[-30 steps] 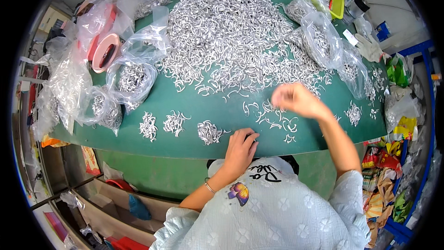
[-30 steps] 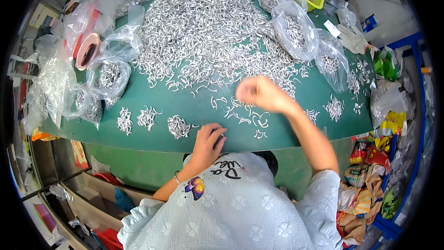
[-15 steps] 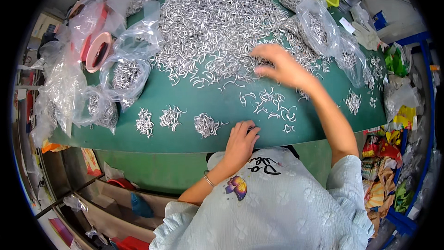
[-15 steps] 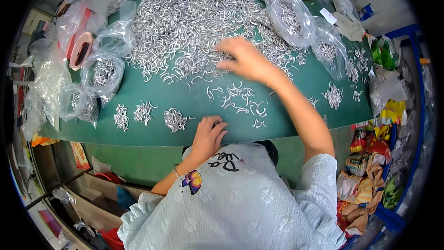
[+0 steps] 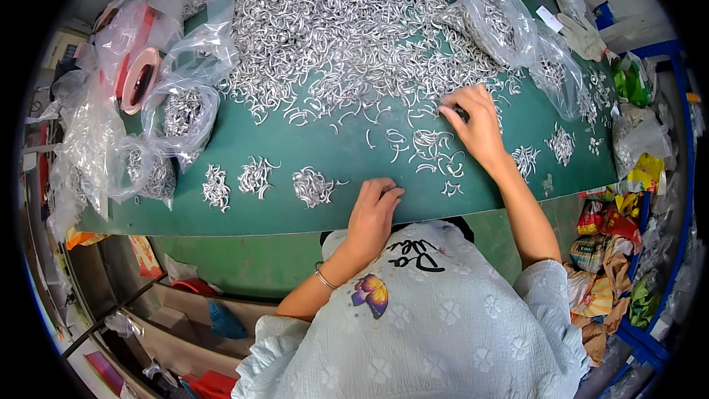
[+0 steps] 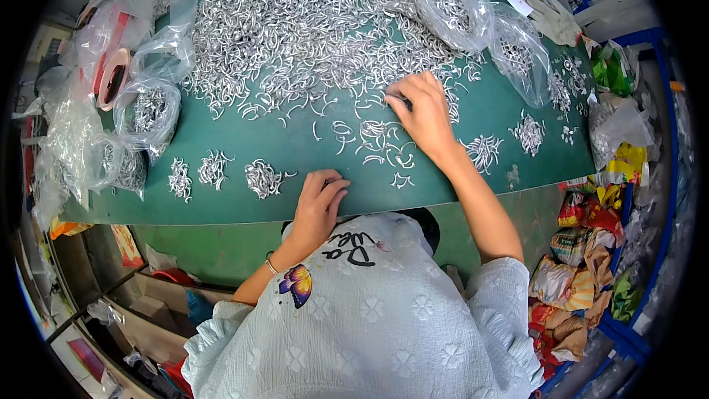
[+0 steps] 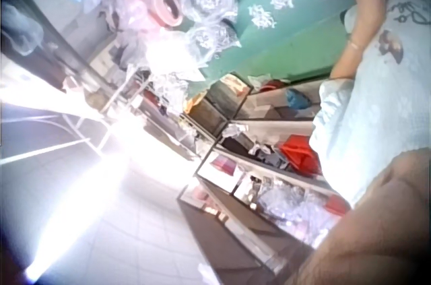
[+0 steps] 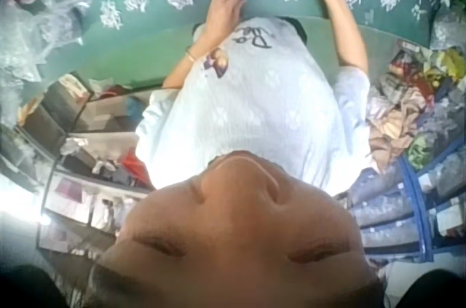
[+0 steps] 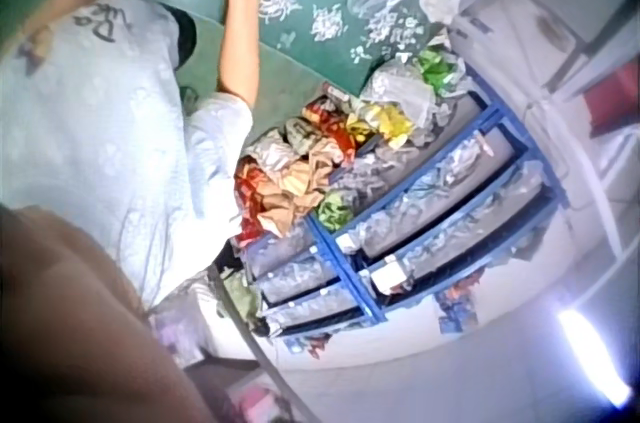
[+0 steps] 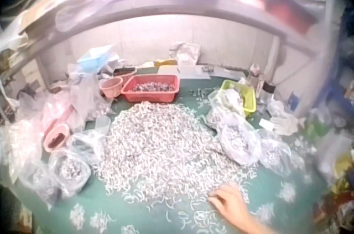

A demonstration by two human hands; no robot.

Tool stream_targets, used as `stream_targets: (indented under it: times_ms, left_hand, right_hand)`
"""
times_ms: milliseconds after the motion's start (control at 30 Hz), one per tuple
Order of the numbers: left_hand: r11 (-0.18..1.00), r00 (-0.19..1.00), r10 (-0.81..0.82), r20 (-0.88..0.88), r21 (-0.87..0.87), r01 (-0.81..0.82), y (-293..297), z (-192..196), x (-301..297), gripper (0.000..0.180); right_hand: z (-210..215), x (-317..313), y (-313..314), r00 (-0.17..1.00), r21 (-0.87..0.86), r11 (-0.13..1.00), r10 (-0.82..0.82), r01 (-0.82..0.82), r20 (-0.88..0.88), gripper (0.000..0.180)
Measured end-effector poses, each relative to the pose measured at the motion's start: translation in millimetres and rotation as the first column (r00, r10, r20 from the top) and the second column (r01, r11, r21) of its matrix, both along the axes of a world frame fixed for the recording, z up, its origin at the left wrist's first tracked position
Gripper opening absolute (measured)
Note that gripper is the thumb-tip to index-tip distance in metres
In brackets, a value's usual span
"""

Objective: The person picks up small curved metal parts from a large pile on a green table and sorts them into smaller groups by hand.

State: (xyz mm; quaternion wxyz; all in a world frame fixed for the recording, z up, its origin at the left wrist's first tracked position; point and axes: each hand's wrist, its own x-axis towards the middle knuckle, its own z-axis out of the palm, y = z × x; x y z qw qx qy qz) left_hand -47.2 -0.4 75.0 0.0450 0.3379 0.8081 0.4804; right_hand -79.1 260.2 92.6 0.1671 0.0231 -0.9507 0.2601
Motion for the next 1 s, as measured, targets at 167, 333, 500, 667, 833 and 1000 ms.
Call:
stream_targets:
  times_ms: [167, 333, 500, 667, 833, 1000]
  left_hand:
    - [1.000, 1.000, 0.001, 0.001, 0.000, -0.001, 3, 1, -3, 0.027]
    - [0.997, 0.997, 0.068, -0.032, -0.028, -0.069, -3, 9, 0, 0.029]
    - [0.992, 0.995, -0.015, -0.100, -0.125, 0.002, -5, 4, -3, 0.024]
    - [0.993, 0.998, -0.004, -0.061, -0.115, -0.003, -1, 2, -4, 0.024]
    - [0.995, 0.996, 0.011, -0.089, -0.096, -0.020, 7, 9, -2, 0.030]
    - [0.990, 0.985, -0.098, -0.143, -0.114, 0.082, 31, 12, 0, 0.028]
  right_hand:
    - [-4, -23, -19, 0.994, 0.281, 0.956, -0.056, 0.080, -0.093, 0.011]
    - [16, -1, -40, 0.991, 0.067, 0.995, -0.067, 0.075, -0.112, 0.007]
    - [17, 42, -62, 0.961, -0.033, 0.980, 0.197, -0.195, 0.193, 0.008]
    - [29, 64, -38, 0.961, -0.257, 0.960, 0.173, -0.115, 0.216, 0.011]
    - [26, 89, -16, 0.933, -0.235, 0.949, -0.123, 0.210, 0.337, 0.014]
    - [21, 98, -26, 0.967, -0.102, 0.989, -0.080, 0.107, 0.241, 0.018]
